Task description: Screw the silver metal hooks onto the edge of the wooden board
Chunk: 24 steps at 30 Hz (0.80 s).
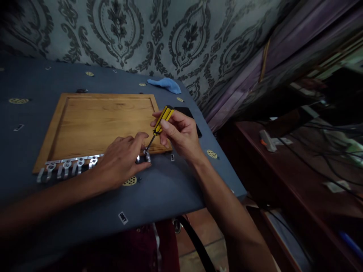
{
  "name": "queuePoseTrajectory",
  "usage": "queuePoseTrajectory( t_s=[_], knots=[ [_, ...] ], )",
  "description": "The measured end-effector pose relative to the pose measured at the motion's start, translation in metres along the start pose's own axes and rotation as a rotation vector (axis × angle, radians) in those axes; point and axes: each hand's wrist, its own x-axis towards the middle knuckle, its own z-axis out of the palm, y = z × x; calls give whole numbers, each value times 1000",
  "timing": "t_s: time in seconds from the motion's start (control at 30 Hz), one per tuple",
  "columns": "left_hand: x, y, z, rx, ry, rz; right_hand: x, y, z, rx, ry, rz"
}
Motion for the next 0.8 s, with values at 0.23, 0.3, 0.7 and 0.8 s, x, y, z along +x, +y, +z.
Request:
queuePoseTrajectory(
  t_s=[0.23, 0.3, 0.7, 0.8],
  knots=[
    [-2, -1, 2, -3, 24, 15, 2, 6, 0, 0, 41, -26],
    [-2, -2, 3, -2, 25, 15, 2, 7, -1, 7, 36, -23],
    [-1, -1, 2, -30, 23, -4, 2, 7, -4, 21, 53, 20],
    [-1, -1, 1, -32, 21, 1, 3, 6, -3, 14, 69, 14]
  ],
)
